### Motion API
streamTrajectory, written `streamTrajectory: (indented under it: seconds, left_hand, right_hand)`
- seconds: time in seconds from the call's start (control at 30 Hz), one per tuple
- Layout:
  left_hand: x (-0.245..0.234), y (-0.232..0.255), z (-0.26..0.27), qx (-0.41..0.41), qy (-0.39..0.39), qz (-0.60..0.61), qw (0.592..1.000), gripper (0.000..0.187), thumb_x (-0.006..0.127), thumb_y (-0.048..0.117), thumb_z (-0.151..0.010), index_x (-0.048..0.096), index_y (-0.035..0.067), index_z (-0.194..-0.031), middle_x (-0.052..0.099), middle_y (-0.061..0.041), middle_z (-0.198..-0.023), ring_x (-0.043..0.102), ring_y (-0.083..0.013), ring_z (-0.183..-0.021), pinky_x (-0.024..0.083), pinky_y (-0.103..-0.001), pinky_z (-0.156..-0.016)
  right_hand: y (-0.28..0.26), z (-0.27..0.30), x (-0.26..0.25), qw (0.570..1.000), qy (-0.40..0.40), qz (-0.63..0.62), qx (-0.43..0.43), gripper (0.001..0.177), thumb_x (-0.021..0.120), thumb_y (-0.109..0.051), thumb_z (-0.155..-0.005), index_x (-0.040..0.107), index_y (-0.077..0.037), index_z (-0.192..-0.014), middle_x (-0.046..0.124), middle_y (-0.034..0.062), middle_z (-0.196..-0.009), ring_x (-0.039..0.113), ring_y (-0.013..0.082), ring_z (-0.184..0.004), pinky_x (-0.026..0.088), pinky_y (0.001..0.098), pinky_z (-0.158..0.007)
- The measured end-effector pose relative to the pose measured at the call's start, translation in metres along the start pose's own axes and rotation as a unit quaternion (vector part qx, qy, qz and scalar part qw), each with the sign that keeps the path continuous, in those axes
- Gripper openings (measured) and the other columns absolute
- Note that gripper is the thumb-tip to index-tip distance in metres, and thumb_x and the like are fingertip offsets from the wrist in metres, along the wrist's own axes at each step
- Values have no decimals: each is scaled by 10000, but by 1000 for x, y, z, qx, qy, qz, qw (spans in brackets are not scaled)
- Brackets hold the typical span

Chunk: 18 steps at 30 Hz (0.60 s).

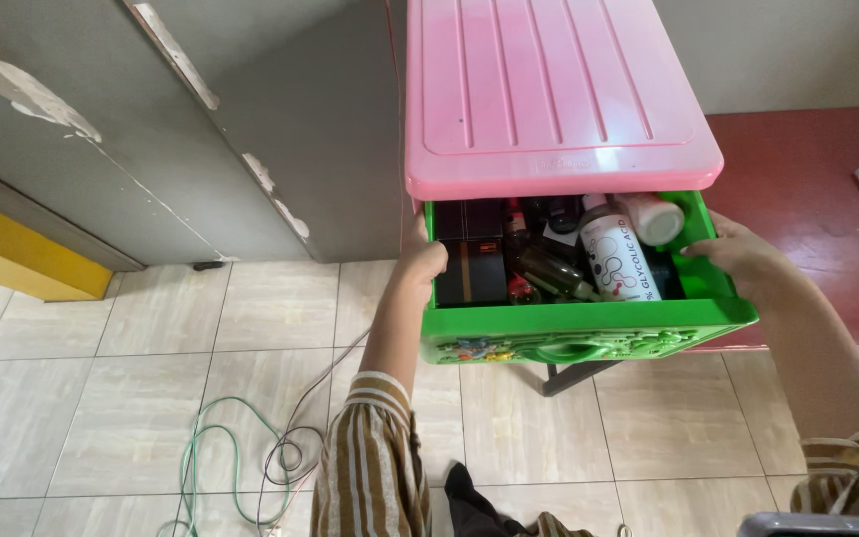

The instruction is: The person wipes a red table with a cloth, then opens a green drawer and removes multiple cosmetic boxes and bottles, placing them on the table one by one. The person continues to empty the drawer, arranging the items on the table surface.

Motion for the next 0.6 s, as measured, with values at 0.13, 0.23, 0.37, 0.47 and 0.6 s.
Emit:
streamTrajectory:
  seconds: [0.13,0.23,0.37,0.47,0.6]
  left_hand:
    - [1,-4,23,5,3,4,1000,1134,399,-225,-596,239,246,-1615,286,-113,-1654,394,-312,-1456,551,-353,-887]
    - [1,-9,43,27,-24,43,998,1150,374,-221,-587,207,269,-1614,297,-104,-1659,377,-301,-1459,535,-335,-869]
    - [0,-24,75,-14,-39,60,997,1213,366,-228,-572,177,324,-1636,328,-129,-1659,434,-305,-1426,512,-282,-855]
    - [-1,-31,102,-29,-38,68,997,1221,384,-234,-581,173,349,-1634,282,-134,-1676,458,-308,-1393,516,-283,-806]
    - [-2,-31,129,-19,-35,87,995,1198,375,-233,-572,237,360,-1604,308,-120,-1668,553,-314,-1331,505,-317,-694]
  right_hand:
    - [24,8,-11,999,11,-10,43,790,555,119,-829,478,-205,-1545,665,95,-1240,631,223,-1068,524,364,-928]
    - [38,22,-13,998,-24,-54,6,832,528,127,-804,484,-182,-1575,649,95,-1235,618,207,-1026,518,362,-881]
    - [59,50,-17,998,-14,-46,38,888,514,140,-778,450,-230,-1583,644,95,-1245,627,215,-1008,531,368,-856]
    - [70,72,-18,998,-14,-52,39,926,513,139,-770,431,-265,-1599,642,90,-1260,619,212,-1002,530,364,-844]
    - [74,84,-17,999,-12,-36,21,907,524,135,-792,430,-242,-1612,633,110,-1289,601,224,-1013,523,366,-860]
Point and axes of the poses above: each hand's wrist, its own z-axis away from the middle knuckle, its own x-axis out of the palm, y = z × x, the point moved 3 cm from there along -z, towards the middle knuckle
